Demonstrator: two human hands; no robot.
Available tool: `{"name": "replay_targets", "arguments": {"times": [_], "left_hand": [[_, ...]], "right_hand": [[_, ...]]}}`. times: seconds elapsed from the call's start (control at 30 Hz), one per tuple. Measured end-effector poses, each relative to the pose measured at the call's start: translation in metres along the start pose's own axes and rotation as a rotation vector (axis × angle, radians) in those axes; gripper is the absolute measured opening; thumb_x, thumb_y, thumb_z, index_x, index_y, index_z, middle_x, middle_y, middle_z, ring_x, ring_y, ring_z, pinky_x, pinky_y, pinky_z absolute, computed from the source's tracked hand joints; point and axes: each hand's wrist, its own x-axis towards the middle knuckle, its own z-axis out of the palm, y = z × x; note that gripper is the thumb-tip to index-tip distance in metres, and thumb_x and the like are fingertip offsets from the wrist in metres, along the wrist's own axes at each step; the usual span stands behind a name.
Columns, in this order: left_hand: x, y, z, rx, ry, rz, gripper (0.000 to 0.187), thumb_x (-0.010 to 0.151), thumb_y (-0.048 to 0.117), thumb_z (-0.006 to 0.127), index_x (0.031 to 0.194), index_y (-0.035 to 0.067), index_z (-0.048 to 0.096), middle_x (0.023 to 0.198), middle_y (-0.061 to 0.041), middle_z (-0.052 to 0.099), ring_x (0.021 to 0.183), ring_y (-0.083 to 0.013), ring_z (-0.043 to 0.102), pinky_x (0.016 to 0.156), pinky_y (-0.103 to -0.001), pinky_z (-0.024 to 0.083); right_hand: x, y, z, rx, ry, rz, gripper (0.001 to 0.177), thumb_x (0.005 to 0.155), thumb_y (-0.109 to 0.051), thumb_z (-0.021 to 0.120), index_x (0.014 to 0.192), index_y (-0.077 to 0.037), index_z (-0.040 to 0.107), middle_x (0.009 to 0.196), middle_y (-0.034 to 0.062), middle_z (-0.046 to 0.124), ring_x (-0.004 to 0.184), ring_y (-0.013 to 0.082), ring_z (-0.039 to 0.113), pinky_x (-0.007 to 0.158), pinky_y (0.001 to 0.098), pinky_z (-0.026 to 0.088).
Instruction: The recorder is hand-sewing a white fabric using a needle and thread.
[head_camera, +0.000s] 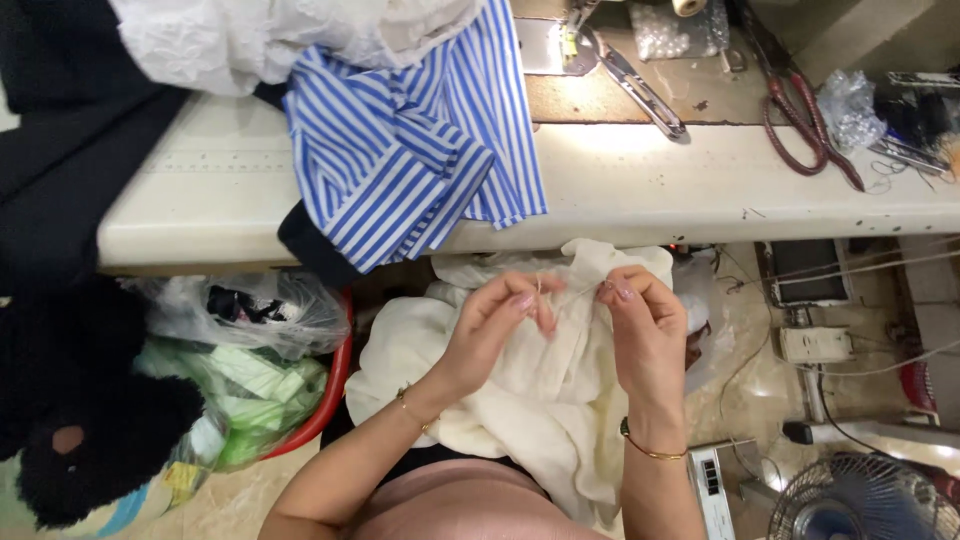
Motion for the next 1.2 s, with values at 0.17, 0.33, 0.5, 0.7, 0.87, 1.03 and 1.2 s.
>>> {"name": "replay_targets", "arguments": {"times": [0.17,0.33,0.5,0.7,0.87,1.03,1.2], "left_hand": [[-0.007,-0.013,-0.009,0.04,0.059,-0.015,0.018,0.111,0.014,0.047,0.105,0.002,0.059,0.098,-0.006,0.064,0.09,-0.0124,0.06,0.093,-0.03,0.049],[-0.009,-0.012,-0.02,0.068,0.146,0.057,0.019,0.113,0.015,0.047,0.102,0.001,0.055,0.094,-0.003,0.062,0.091,-0.0102,0.058,0.092,-0.028,0.049],[-0.007,-0.004,-0.007,0.453,0.237,0.08,0.011,0.107,0.012,0.057,0.107,0.0,0.056,0.08,-0.002,0.057,0.076,-0.0097,0.053,0.072,-0.028,0.047],[-0.005,0.016,0.003,0.929,0.138,0.03,0.016,0.099,0.016,0.068,0.11,0.006,0.063,0.077,-0.01,0.052,0.066,-0.0193,0.05,0.065,-0.033,0.043],[0.003,0.022,0.011,0.926,0.087,0.089,0.014,0.098,0.017,0.069,0.095,0.003,0.067,0.082,-0.008,0.058,0.067,-0.0192,0.054,0.065,-0.034,0.044],[0.008,0.009,0.015,0.737,0.086,-0.064,0.015,0.098,0.016,0.066,0.093,0.002,0.068,0.075,-0.005,0.056,0.063,-0.0152,0.052,0.06,-0.031,0.043],[0.009,-0.001,0.011,0.648,0.139,-0.018,0.017,0.1,0.014,0.064,0.09,0.001,0.066,0.075,-0.004,0.054,0.065,-0.0123,0.049,0.06,-0.03,0.041]], "right_hand": [[0.01,-0.009,0.01,-0.035,-0.145,0.124,0.015,0.106,-0.008,0.06,0.103,0.004,0.068,0.089,0.0058,0.06,0.086,0.0135,0.053,0.082,0.0277,0.043],[0.021,-0.034,0.028,-0.118,-0.327,0.22,0.024,0.102,-0.01,0.058,0.115,0.006,0.071,0.079,0.0016,0.055,0.075,0.0112,0.047,0.07,0.0265,0.039],[0.012,-0.003,-0.024,0.149,-0.336,0.367,0.018,0.106,-0.007,0.056,0.114,0.004,0.068,0.08,0.0008,0.054,0.073,0.0107,0.044,0.067,0.0251,0.035],[0.014,0.016,-0.037,0.198,-0.242,0.434,0.014,0.103,-0.008,0.063,0.113,-0.001,0.071,0.076,-0.0014,0.053,0.069,0.0096,0.043,0.066,0.0257,0.036],[0.013,0.022,-0.041,0.073,-0.233,0.349,0.02,0.099,-0.017,0.07,0.11,0.0,0.073,0.076,-0.0002,0.056,0.072,0.0105,0.046,0.067,0.0263,0.037],[0.012,0.023,-0.044,0.031,-0.22,0.301,0.031,0.103,-0.029,0.067,0.098,0.001,0.072,0.08,0.0031,0.064,0.073,0.0118,0.053,0.069,0.0271,0.042],[0.008,0.009,-0.02,-0.432,-0.18,0.154,0.032,0.109,-0.023,0.059,0.099,0.001,0.076,0.091,0.0074,0.076,0.081,0.0091,0.063,0.076,0.0239,0.05]]}}
